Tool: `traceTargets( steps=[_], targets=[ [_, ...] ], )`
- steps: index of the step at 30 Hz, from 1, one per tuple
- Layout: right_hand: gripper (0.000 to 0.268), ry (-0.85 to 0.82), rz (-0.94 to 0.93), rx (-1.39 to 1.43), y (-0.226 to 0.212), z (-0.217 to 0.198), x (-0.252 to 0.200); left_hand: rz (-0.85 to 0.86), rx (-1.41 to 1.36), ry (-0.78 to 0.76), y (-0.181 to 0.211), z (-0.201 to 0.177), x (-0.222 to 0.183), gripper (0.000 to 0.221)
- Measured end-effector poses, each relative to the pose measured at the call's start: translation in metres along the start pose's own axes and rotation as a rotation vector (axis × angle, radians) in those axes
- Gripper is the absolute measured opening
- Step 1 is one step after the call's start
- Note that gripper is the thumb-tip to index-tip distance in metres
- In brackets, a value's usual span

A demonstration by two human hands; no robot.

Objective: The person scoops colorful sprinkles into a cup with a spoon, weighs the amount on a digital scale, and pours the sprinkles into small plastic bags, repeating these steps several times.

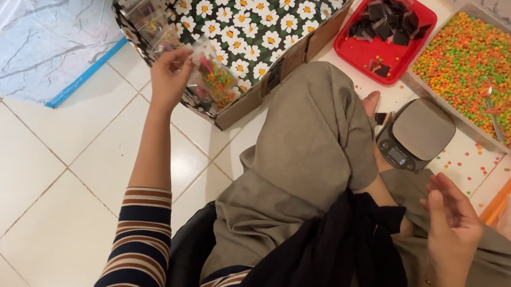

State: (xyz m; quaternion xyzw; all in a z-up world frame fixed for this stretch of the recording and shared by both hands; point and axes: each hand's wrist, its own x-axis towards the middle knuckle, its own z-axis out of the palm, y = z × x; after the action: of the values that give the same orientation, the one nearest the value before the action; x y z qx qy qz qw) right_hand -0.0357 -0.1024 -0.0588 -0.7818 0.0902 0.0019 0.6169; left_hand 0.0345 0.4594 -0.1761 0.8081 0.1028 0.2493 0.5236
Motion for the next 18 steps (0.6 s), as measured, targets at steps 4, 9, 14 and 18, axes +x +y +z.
traceTargets(
  steps=[4, 9, 14, 18],
  targets=[
    [0.035, 0.010, -0.001, -0.006, -0.008, 0.001, -0.002, 0.035, 0.314, -0.037, 0.003, 0.009, -0.009, 0.017],
    [0.033, 0.040, -0.024, -0.013, 0.003, -0.009, 0.002, 0.042, 0.410, -0.216, 0.028, 0.019, -0.010, 0.013],
    [0.032, 0.052, -0.020, -0.020, 0.007, -0.011, 0.002, 0.057, 0.623, -0.276, 0.019, 0.025, 0.001, 0.005],
    [0.031, 0.066, -0.004, -0.017, 0.007, -0.009, 0.001, 0.072, 0.738, -0.328, 0.021, 0.035, 0.004, 0.008]
  ],
)
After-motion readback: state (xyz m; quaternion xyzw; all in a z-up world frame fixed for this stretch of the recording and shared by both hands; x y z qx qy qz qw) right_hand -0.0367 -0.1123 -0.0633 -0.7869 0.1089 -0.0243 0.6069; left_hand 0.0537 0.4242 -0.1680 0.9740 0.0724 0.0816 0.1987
